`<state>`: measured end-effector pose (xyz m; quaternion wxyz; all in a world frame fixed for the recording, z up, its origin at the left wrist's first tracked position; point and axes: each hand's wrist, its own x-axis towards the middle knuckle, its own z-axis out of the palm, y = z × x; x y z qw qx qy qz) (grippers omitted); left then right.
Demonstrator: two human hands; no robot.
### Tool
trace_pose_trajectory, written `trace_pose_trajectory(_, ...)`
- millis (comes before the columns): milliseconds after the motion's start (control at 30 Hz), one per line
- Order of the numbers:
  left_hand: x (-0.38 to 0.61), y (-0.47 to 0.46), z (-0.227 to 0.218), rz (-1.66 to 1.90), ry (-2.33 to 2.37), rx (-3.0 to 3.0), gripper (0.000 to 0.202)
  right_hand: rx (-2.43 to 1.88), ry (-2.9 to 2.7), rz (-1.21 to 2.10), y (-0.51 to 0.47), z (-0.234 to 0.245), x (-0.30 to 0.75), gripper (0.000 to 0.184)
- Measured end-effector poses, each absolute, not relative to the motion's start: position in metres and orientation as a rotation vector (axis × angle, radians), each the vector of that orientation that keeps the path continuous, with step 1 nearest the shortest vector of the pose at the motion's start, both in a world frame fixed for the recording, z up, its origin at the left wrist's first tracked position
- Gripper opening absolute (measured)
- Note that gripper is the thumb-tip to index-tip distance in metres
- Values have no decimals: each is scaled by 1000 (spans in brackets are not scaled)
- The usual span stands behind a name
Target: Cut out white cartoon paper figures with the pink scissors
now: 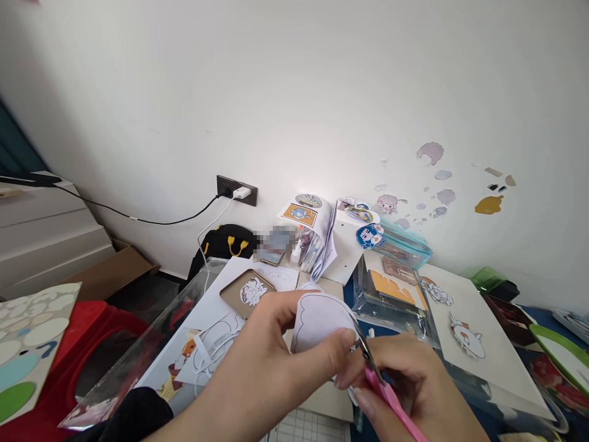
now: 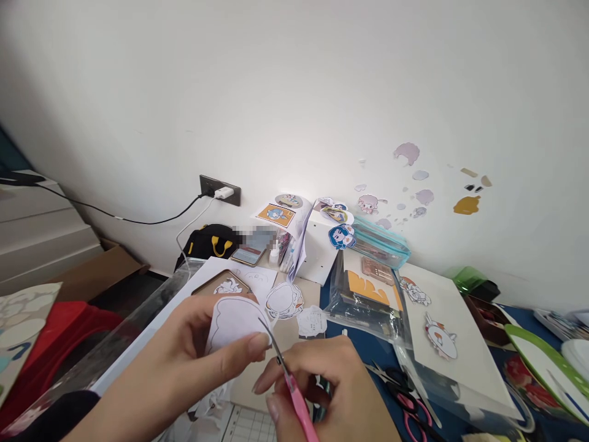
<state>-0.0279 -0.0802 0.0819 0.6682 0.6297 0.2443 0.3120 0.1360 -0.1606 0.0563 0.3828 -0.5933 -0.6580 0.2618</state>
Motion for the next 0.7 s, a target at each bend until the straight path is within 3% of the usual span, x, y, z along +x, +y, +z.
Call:
trace_pose_trajectory(200,-31,-81,82,806,753,1551,14,-1504,-1691,606,-162,56,134,25)
trace_pose_trajectory(700,-31,-80,86,677,562,1543,29,-1383,-1586,775,-161,53,135,24)
